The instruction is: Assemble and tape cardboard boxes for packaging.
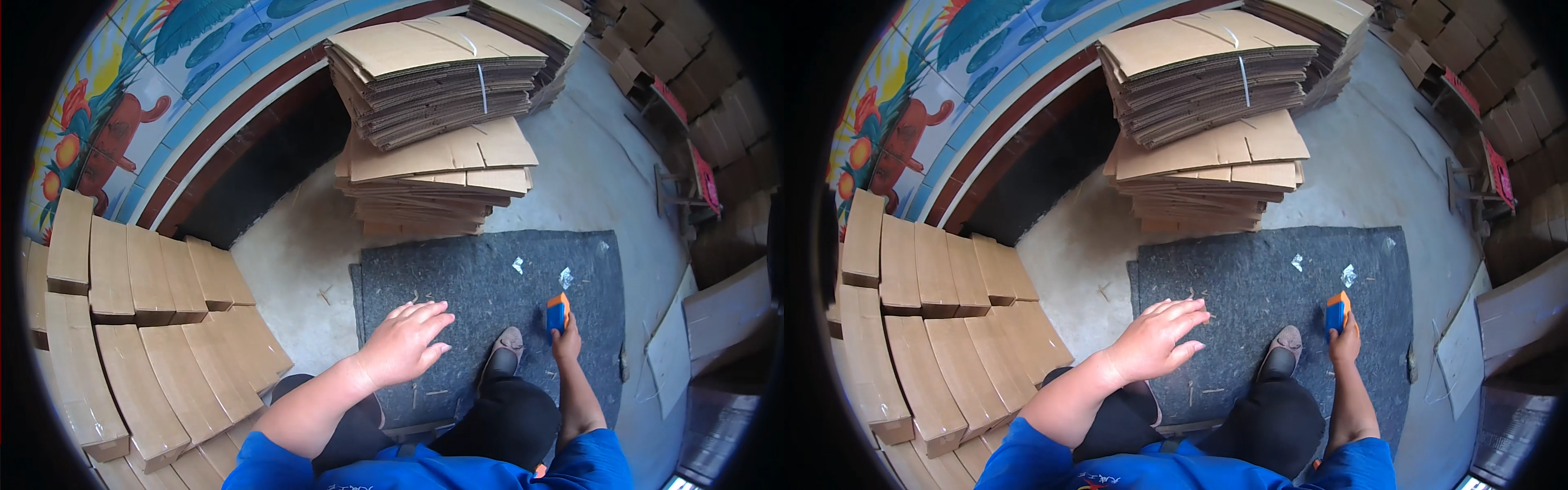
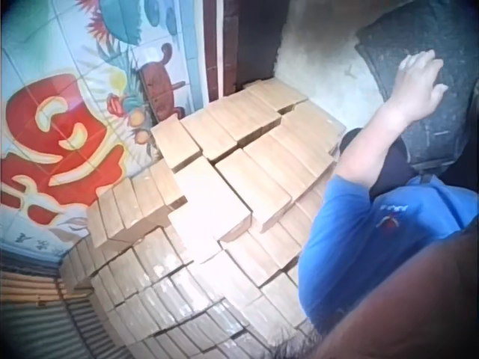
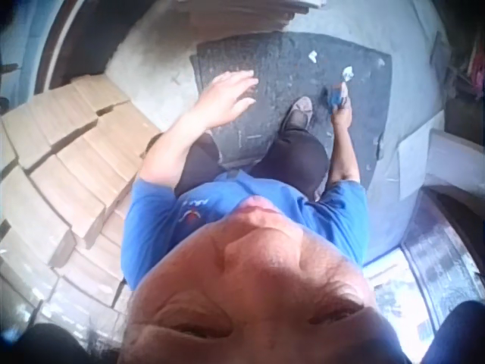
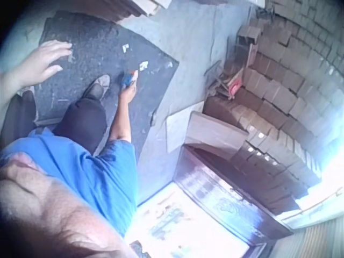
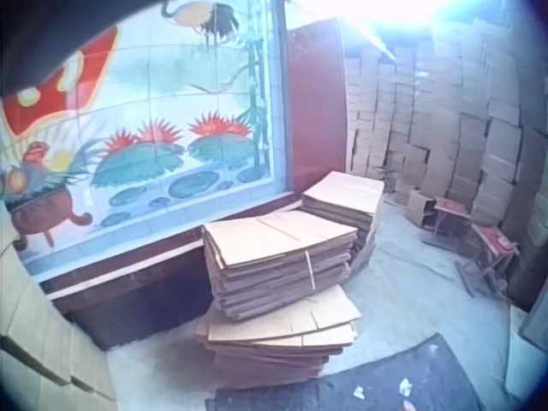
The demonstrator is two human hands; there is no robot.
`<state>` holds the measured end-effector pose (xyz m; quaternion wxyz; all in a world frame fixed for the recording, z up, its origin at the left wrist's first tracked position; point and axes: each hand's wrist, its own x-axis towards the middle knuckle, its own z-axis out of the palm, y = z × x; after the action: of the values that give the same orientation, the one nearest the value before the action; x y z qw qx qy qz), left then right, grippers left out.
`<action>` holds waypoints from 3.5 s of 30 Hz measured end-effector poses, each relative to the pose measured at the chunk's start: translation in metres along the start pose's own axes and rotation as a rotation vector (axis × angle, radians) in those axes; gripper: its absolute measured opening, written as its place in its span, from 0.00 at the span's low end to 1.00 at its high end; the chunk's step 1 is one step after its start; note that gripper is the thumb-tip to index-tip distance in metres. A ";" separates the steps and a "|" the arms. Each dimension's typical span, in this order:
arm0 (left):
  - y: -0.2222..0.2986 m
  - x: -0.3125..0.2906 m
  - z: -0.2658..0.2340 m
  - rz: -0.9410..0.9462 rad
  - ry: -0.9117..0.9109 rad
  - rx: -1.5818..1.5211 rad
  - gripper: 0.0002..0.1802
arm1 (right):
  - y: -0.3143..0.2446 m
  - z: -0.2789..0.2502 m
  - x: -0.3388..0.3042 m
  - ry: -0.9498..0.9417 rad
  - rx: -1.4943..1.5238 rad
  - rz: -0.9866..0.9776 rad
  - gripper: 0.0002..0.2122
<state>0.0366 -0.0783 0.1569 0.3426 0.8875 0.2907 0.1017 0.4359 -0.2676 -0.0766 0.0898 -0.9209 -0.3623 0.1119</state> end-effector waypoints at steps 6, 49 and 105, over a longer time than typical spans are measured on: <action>-0.003 -0.011 -0.008 0.031 0.021 -0.011 0.26 | 0.025 0.046 -0.034 -0.433 -0.270 0.371 0.30; -0.062 0.023 -0.058 -0.217 0.652 -0.410 0.14 | -0.593 -0.070 0.130 -0.658 2.112 0.183 0.19; -0.039 0.056 -0.028 -0.122 0.692 0.290 0.33 | -0.659 -0.304 0.068 -0.174 1.061 -0.541 0.09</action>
<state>0.0545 -0.0071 0.1506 0.1002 0.8211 0.4528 0.3327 0.1406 0.2288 0.3678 0.5325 -0.6129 -0.4844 0.3257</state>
